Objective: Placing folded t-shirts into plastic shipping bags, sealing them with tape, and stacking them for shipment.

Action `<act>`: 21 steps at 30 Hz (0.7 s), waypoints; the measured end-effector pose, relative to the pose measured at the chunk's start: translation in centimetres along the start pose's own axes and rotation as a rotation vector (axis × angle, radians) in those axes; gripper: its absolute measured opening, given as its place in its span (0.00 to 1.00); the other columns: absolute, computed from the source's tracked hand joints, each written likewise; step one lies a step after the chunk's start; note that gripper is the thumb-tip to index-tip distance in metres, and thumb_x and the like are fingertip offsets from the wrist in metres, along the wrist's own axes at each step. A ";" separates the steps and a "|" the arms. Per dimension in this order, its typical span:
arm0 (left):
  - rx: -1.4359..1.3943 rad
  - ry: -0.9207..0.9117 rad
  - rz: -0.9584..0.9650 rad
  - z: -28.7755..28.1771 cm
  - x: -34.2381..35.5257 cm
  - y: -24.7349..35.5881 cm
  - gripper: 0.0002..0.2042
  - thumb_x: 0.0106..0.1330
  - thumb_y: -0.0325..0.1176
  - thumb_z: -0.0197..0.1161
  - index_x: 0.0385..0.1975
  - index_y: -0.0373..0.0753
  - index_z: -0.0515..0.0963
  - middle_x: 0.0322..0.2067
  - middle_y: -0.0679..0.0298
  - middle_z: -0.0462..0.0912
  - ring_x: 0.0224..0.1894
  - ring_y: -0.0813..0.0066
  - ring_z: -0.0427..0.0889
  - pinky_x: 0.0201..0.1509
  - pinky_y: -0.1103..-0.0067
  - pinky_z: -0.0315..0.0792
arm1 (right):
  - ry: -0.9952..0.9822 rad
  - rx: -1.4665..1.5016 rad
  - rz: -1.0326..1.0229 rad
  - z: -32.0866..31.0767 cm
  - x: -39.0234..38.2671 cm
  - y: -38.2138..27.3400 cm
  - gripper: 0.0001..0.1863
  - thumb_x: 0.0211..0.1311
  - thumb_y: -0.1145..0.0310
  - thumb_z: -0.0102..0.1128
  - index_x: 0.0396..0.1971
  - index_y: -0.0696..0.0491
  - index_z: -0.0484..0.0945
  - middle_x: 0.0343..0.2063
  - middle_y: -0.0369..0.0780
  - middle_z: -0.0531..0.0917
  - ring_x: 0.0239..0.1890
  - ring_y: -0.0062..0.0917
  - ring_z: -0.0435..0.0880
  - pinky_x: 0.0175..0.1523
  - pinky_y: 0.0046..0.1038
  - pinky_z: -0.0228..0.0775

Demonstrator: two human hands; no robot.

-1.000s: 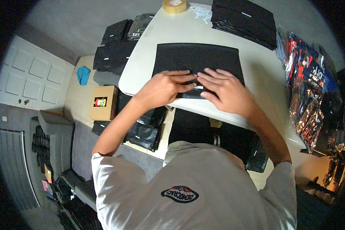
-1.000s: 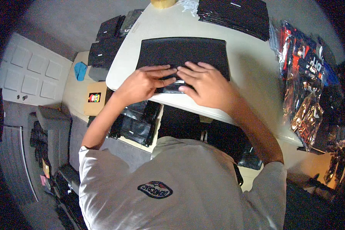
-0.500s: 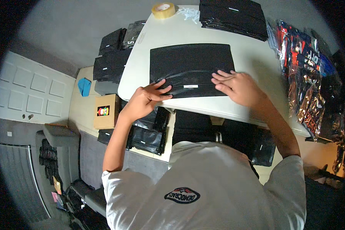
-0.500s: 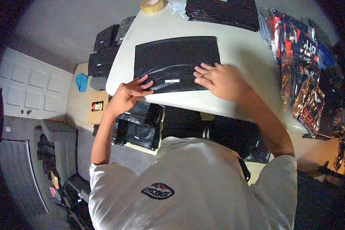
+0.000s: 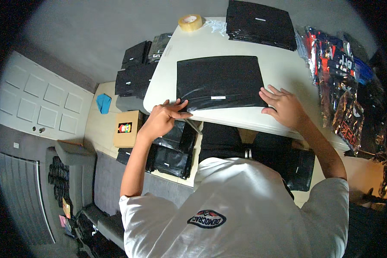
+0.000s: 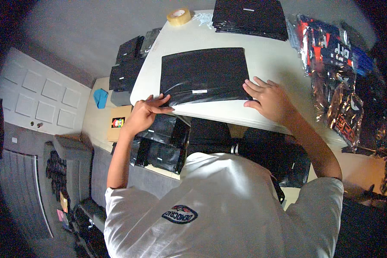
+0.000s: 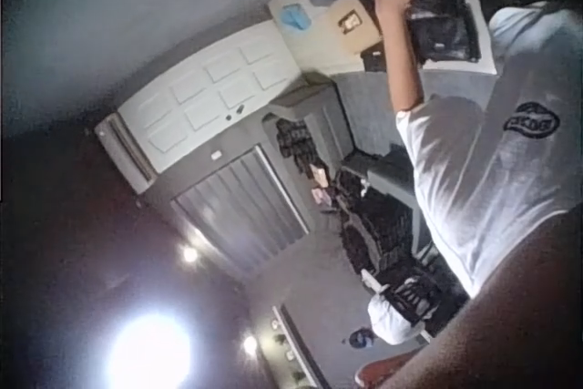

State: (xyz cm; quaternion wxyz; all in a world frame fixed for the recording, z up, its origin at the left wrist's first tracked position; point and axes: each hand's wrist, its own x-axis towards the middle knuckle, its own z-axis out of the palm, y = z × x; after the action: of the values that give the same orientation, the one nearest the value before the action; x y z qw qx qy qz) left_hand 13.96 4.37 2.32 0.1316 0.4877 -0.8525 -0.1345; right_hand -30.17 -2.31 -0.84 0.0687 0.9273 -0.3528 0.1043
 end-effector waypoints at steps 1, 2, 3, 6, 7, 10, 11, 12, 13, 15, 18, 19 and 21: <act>0.007 0.009 0.005 -0.2 -0.1 -0.1 0.34 0.51 0.12 0.50 0.51 0.56 0.89 0.62 0.59 0.80 0.68 0.54 0.75 0.80 0.54 0.58 | 0.009 -0.008 -0.001 0.0 0.1 -0.1 0.31 0.71 0.44 0.58 0.64 0.51 0.78 0.65 0.43 0.80 0.68 0.40 0.76 0.67 0.45 0.71; 0.033 0.010 0.015 -0.3 0.0 0.1 0.33 0.51 0.12 0.50 0.49 0.56 0.89 0.61 0.59 0.81 0.67 0.54 0.77 0.78 0.55 0.62 | 0.036 0.049 0.010 -0.3 0.2 -0.3 0.30 0.71 0.43 0.57 0.59 0.53 0.81 0.61 0.45 0.82 0.65 0.42 0.79 0.65 0.45 0.73; 0.060 0.011 0.024 -0.5 0.1 0.3 0.32 0.51 0.12 0.50 0.47 0.56 0.90 0.59 0.59 0.82 0.66 0.54 0.78 0.76 0.57 0.65 | 0.063 0.106 0.019 -0.8 0.5 -0.5 0.30 0.71 0.42 0.57 0.54 0.55 0.84 0.58 0.48 0.84 0.62 0.43 0.81 0.62 0.46 0.75; 0.097 0.055 0.021 -0.6 -0.2 0.8 0.30 0.50 0.13 0.51 0.43 0.55 0.92 0.55 0.58 0.85 0.58 0.54 0.85 0.68 0.65 0.75 | -0.404 0.103 0.334 -5.2 5.8 -1.9 0.27 0.73 0.46 0.57 0.41 0.58 0.89 0.40 0.51 0.89 0.49 0.46 0.87 0.58 0.46 0.76; 0.104 0.066 0.020 -0.6 -0.1 0.8 0.30 0.50 0.13 0.51 0.43 0.55 0.92 0.55 0.58 0.85 0.58 0.54 0.85 0.68 0.65 0.75 | -0.384 0.067 0.315 -5.6 7.9 -2.1 0.28 0.72 0.44 0.57 0.33 0.58 0.88 0.36 0.53 0.88 0.44 0.46 0.88 0.54 0.47 0.78; 0.013 0.083 -0.084 -1.1 2.0 1.2 0.24 0.50 0.18 0.55 0.40 0.49 0.92 0.51 0.57 0.87 0.45 0.54 0.89 0.58 0.69 0.81 | -0.027 0.066 0.200 -3.0 12.7 0.0 0.27 0.71 0.47 0.59 0.30 0.58 0.88 0.30 0.54 0.87 0.40 0.48 0.88 0.51 0.48 0.80; 0.066 0.135 -0.066 -1.1 2.7 1.0 0.23 0.53 0.18 0.55 0.43 0.45 0.90 0.50 0.56 0.88 0.46 0.53 0.89 0.57 0.69 0.81 | -0.002 0.147 0.203 -2.4 14.8 0.7 0.22 0.71 0.51 0.60 0.35 0.57 0.89 0.34 0.53 0.88 0.43 0.49 0.88 0.52 0.46 0.80; 0.039 0.240 -0.032 -0.9 3.9 1.1 0.22 0.54 0.19 0.55 0.45 0.44 0.90 0.49 0.54 0.87 0.45 0.51 0.89 0.57 0.68 0.81 | 0.041 0.222 0.224 -1.3 16.6 1.8 0.21 0.70 0.51 0.61 0.37 0.56 0.89 0.36 0.53 0.88 0.44 0.48 0.88 0.53 0.46 0.80; 0.007 0.341 0.004 -0.7 5.1 1.3 0.22 0.55 0.19 0.56 0.46 0.43 0.89 0.48 0.52 0.87 0.45 0.50 0.88 0.57 0.67 0.81 | 0.080 0.298 0.248 0.1 17.9 2.9 0.21 0.69 0.52 0.62 0.39 0.56 0.89 0.38 0.52 0.89 0.46 0.47 0.88 0.54 0.46 0.80; 0.024 0.298 0.018 -0.8 8.2 1.0 0.22 0.60 0.19 0.54 0.53 0.37 0.85 0.48 0.48 0.87 0.49 0.49 0.87 0.60 0.65 0.78 | 0.117 0.300 0.291 2.5 18.5 6.0 0.20 0.68 0.52 0.64 0.39 0.56 0.89 0.38 0.52 0.89 0.45 0.46 0.89 0.54 0.45 0.80; 0.096 0.337 -0.063 0.2 13.1 -3.6 0.18 0.71 0.31 0.59 0.60 0.41 0.82 0.38 0.42 0.87 0.43 0.41 0.86 0.51 0.56 0.79 | 0.096 0.373 0.316 5.0 18.4 9.5 0.18 0.65 0.54 0.68 0.38 0.57 0.90 0.36 0.51 0.89 0.42 0.43 0.90 0.51 0.41 0.80; 0.160 0.368 -0.012 0.1 14.9 -5.6 0.18 0.74 0.37 0.60 0.61 0.40 0.80 0.41 0.44 0.87 0.47 0.42 0.84 0.56 0.58 0.76 | 0.045 0.441 0.306 5.2 18.1 10.6 0.17 0.64 0.56 0.70 0.37 0.57 0.89 0.35 0.49 0.90 0.40 0.40 0.90 0.49 0.38 0.80; 0.178 0.296 -0.009 0.0 18.1 -9.2 0.19 0.74 0.42 0.60 0.59 0.40 0.81 0.45 0.47 0.87 0.54 0.46 0.82 0.63 0.59 0.69 | 0.166 0.696 0.301 7.4 16.8 12.2 0.18 0.60 0.56 0.75 0.35 0.58 0.89 0.31 0.45 0.90 0.36 0.31 0.89 0.46 0.35 0.79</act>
State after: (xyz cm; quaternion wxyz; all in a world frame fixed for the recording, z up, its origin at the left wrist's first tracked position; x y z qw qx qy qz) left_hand 12.38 -15.81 0.69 0.2113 0.5158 -0.8301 0.0142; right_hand -25.06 -23.60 -3.30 -0.2376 0.8215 -0.4218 0.3015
